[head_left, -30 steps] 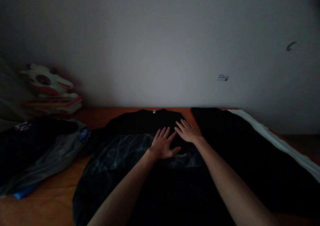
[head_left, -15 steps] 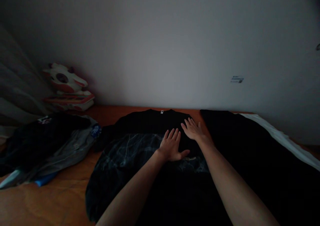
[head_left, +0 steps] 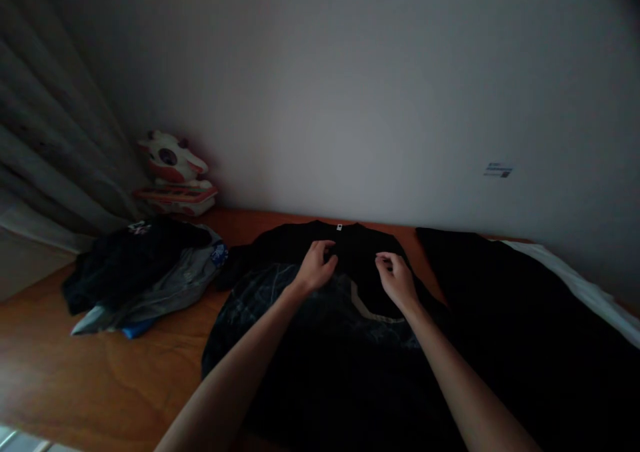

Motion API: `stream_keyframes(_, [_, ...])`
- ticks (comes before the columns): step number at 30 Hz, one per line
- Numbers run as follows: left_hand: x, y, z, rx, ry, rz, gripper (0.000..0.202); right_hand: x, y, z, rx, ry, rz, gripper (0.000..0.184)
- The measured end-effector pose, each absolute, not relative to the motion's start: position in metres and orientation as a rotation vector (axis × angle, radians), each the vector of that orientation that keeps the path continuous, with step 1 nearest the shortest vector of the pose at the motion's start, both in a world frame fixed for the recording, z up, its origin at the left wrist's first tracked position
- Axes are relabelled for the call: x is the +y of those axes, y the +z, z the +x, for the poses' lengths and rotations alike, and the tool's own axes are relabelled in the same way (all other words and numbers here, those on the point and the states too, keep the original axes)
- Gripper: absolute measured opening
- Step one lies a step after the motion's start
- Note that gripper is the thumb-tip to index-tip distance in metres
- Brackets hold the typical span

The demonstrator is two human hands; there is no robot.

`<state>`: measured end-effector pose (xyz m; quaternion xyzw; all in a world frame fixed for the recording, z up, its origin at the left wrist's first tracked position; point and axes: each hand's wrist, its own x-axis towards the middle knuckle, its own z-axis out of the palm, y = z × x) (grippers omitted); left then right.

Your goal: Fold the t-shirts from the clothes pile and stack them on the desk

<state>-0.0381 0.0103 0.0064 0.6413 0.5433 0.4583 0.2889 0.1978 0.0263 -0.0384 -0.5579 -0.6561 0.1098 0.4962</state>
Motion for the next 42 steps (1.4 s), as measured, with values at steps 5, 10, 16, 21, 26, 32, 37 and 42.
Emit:
stream_keyframes(5, [0.010, 0.029, -0.139, 1.971, 1.160, 1.823, 0.026, 0.005, -0.042, 0.194, -1.642, 0.283, -1.289, 0.035])
stream_keyframes(10, [0.008, 0.034, -0.224, 2.317, 0.914, 1.806, 0.027, 0.004, -0.047, 0.202, -1.686, 0.327, -1.268, 0.032])
stream_keyframes(16, [0.006, 0.020, -0.259, 2.434, 0.609, 1.814, 0.008, 0.002, -0.046, 0.206, -1.696, 0.366, -1.259, 0.028])
stream_keyframes(21, [0.014, 0.021, -0.258, 2.485, 0.493, 1.823, 0.010, -0.001, -0.044, 0.204, -1.699, 0.369, -1.250, 0.027])
stream_keyframes(26, [0.028, 0.044, -0.264, 2.608, 0.541, 1.664, 0.029, 0.000, -0.044, 0.205, -1.688, 0.385, -1.257, 0.029])
stream_keyframes(32, [0.033, 0.082, -0.281, 2.670, 0.782, 1.509, 0.036, 0.001, -0.043, 0.206, -1.700, 0.400, -1.262, 0.030])
stream_keyframes(37, [0.020, 0.105, -0.238, 2.229, 1.289, 1.530, 0.033, -0.001, -0.042, 0.204, -1.714, 0.398, -1.256, 0.029])
stream_keyframes(42, [-0.016, 0.109, -0.161, 1.273, 1.137, 1.761, 0.049, -0.003, -0.041, 0.203, -1.712, 0.389, -1.264, 0.029])
